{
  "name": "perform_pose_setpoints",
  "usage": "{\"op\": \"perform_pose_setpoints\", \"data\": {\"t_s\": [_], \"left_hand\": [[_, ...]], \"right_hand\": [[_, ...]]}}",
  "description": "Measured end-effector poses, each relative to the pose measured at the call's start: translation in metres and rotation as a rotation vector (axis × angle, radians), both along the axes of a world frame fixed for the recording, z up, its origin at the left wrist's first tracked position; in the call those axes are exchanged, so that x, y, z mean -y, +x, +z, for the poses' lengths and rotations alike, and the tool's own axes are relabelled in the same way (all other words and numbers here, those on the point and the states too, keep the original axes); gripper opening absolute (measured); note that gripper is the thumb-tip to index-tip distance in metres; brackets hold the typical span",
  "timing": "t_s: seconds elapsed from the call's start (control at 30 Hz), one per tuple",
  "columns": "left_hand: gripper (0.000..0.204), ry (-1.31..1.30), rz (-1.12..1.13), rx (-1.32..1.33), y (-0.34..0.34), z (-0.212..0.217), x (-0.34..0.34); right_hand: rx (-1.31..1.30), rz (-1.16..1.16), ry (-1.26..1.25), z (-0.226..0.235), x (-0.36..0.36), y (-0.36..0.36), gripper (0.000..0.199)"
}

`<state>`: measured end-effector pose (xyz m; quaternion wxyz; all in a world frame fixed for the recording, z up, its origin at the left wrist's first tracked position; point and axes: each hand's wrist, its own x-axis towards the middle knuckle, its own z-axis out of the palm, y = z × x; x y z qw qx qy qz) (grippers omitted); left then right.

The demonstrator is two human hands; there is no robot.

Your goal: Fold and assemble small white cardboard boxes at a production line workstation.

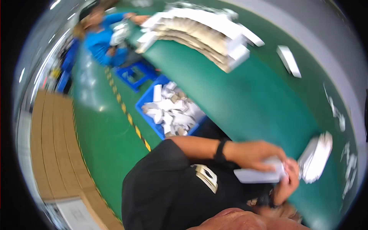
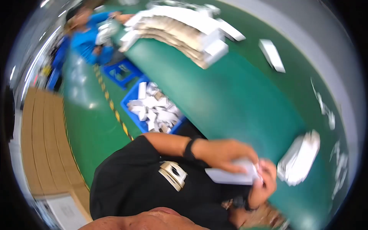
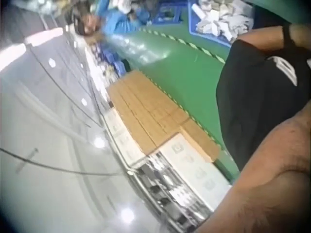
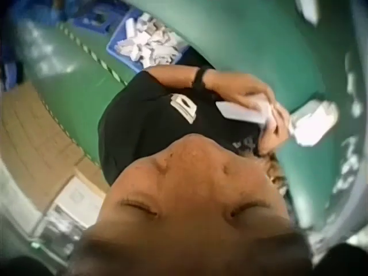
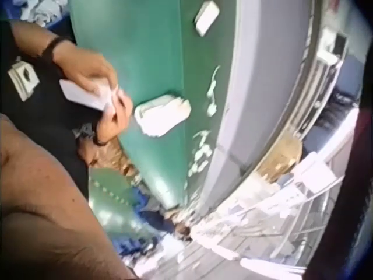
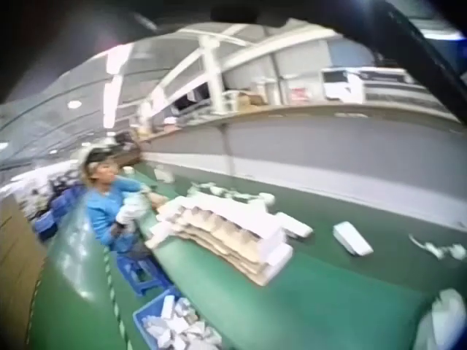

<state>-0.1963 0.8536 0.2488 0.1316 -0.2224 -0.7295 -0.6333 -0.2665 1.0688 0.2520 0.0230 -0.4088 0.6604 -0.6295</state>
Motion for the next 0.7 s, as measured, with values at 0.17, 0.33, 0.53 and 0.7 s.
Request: {"op": "perform_pose_setpoints", "data": {"t_s": [0.17, 0.33, 0.53, 0.7], "left_hand": [[0.034, -0.032, 0.074, 0.177, 0.005, -0.014, 0.027], [0.037, 0.287, 0.0, 0.324, -0.019, -0.033, 0.003], [0.041, 0.336, -0.064, 0.368, -0.043, -0.025, -0.014], [0.035, -0.022, 0.157, 0.262, -0.082, -0.012, -0.005]], "right_hand": [[-0.021, 0.113, 0.065, 0.001, 0.034, -0.016, 0.026], [0.146, 0.051, 0.014, -0.013, 0.025, -0.021, 0.035], [0.124, 0.019, -0.04, -0.028, 0.004, -0.035, 0.043], [-0.085, -0.175, 0.073, -0.013, -0.012, -0.055, 0.045]]}}
